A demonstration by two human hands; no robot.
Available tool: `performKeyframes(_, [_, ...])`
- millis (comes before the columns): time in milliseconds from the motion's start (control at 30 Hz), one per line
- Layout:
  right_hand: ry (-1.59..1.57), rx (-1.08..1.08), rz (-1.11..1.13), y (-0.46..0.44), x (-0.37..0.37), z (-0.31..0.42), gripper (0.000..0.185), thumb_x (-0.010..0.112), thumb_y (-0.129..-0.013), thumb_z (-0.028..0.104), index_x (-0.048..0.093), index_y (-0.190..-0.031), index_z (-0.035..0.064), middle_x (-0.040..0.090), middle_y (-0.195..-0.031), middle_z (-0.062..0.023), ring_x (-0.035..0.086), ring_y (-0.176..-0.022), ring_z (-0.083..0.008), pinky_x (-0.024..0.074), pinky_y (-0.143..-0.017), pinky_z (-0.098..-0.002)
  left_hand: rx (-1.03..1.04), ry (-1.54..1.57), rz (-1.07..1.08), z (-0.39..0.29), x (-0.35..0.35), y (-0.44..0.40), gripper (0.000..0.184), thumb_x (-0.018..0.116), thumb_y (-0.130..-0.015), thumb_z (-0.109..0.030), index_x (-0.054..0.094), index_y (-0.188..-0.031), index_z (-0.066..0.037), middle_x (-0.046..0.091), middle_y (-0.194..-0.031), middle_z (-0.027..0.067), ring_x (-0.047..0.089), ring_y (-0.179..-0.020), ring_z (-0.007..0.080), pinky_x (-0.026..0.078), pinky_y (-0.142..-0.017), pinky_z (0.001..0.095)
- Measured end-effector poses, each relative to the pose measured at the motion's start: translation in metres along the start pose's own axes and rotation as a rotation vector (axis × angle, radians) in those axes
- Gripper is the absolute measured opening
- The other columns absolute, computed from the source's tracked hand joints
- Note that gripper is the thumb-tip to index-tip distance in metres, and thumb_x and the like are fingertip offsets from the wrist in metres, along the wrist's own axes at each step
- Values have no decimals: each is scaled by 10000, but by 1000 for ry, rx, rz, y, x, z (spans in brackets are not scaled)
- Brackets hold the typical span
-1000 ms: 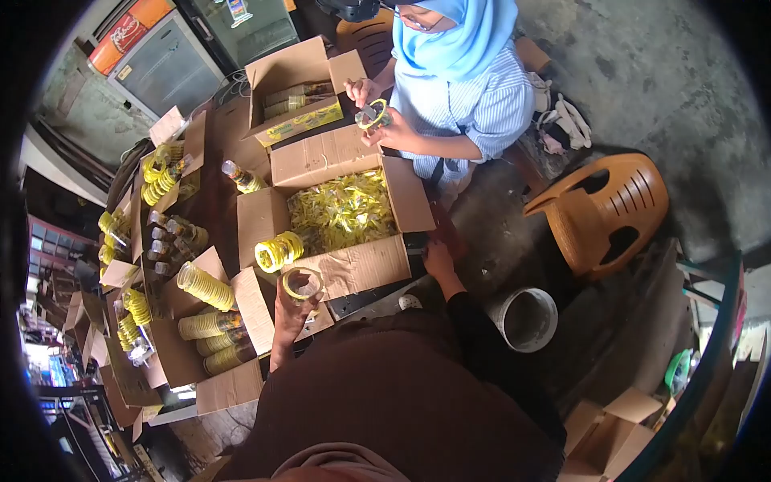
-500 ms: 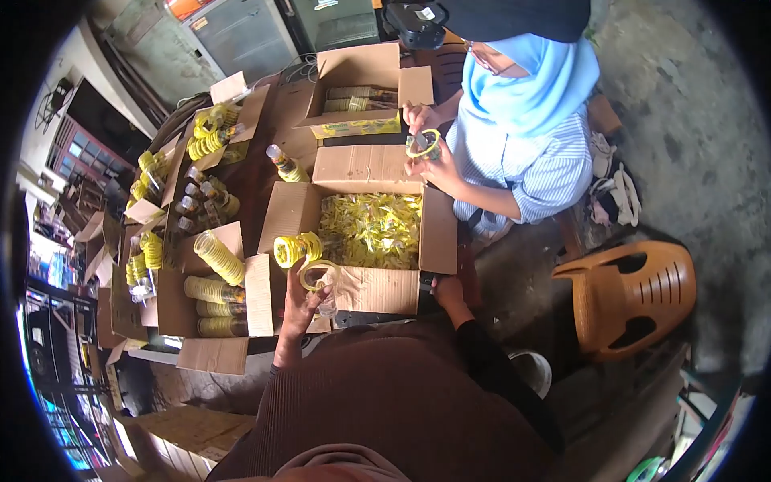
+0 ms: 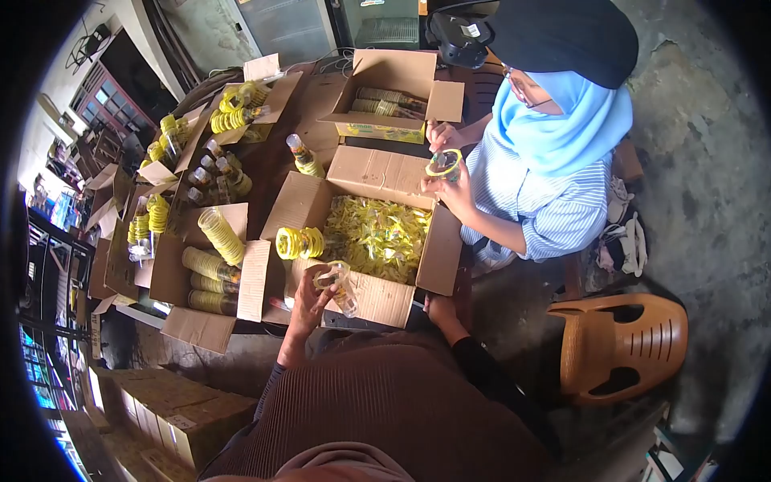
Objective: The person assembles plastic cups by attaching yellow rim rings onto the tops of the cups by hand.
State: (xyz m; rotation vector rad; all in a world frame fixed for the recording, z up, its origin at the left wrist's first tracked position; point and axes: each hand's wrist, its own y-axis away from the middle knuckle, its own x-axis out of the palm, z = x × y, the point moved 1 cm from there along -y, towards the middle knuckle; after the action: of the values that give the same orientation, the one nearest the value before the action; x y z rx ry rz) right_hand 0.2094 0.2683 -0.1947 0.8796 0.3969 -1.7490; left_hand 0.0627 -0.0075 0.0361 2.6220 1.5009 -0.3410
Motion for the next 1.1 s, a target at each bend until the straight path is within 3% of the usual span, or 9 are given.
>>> performKeyframes(267, [118,117,125,29,-42,-12,142,692,-742,149,626,-801,38,671,-833,-147,660,-809,-302,498,-698,-423,121,28,55,-4,12,-6,178,688,-858,-122,635,-985,-8,536,-1214,147,547,-1138,273,477,-935,355])
performKeyframes(400, [101,183,145,53,-52,-68,171,723,-731,150,674,-866,57,677,-831,-136,664,-818,-280,508,-734,-391,113,-37,112,-6,8,-12,169,696,-848,-102,635,-968,-1,542,-1234,161,526,-1170,275,469,-937,364])
performKeyframes(533, [-68,421,288,75,-111,-44,243,755,-733,162,678,-937,54,693,-905,-126,667,-856,-229,517,-773,-350,110,141,123,-3,12,-22,182,700,-845,-106,634,-970,9,529,-1254,180,520,-1188,284,466,-942,373])
performKeyframes(633, [-321,339,201,77,-141,-3,233,759,-756,157,663,-931,38,681,-856,-66,630,-819,-138,503,-746,-306,81,179,139,8,9,-28,167,692,-849,-96,636,-958,17,488,-1291,203,496,-1230,292,461,-963,373])
performKeyframes(700, [-617,292,114,65,-150,43,188,733,-794,135,642,-917,26,643,-823,-36,589,-794,-93,484,-710,-270,127,-97,242,26,4,-34,131,674,-857,-71,640,-944,22,449,-1346,195,470,-1264,293,452,-979,364])
performKeyframes(900, [-643,-20,-202,21,-115,156,142,688,-832,62,610,-932,-3,607,-832,-32,572,-758,-88,474,-671,-249,120,-44,142,-11,-7,-42,130,667,-858,-73,648,-946,21,401,-1429,134,610,-1094,241,515,-891,362])
performKeyframes(1033, [-494,-236,-462,6,-94,215,108,659,-843,8,622,-944,0,572,-830,-85,600,-709,-153,495,-636,-264,360,-273,69,-8,-15,-49,115,681,-812,-16,647,-920,0,641,-1064,124,664,-872,257,530,-747,335])
performKeyframes(1067, [-469,-249,-489,4,-88,222,128,667,-827,9,629,-949,16,570,-826,-91,600,-703,-180,494,-627,-281,403,-299,3,-11,-13,-50,118,709,-787,-37,636,-880,-23,629,-844,123,645,-761,300,505,-641,363])
performKeyframes(1100, [-442,-261,-516,2,-85,226,149,674,-811,11,636,-954,33,568,-822,-97,601,-697,-208,493,-619,-298,405,-298,6,-15,-14,-48,118,709,-787,-37,636,-880,-23,629,-844,123,645,-761,300,505,-641,363])
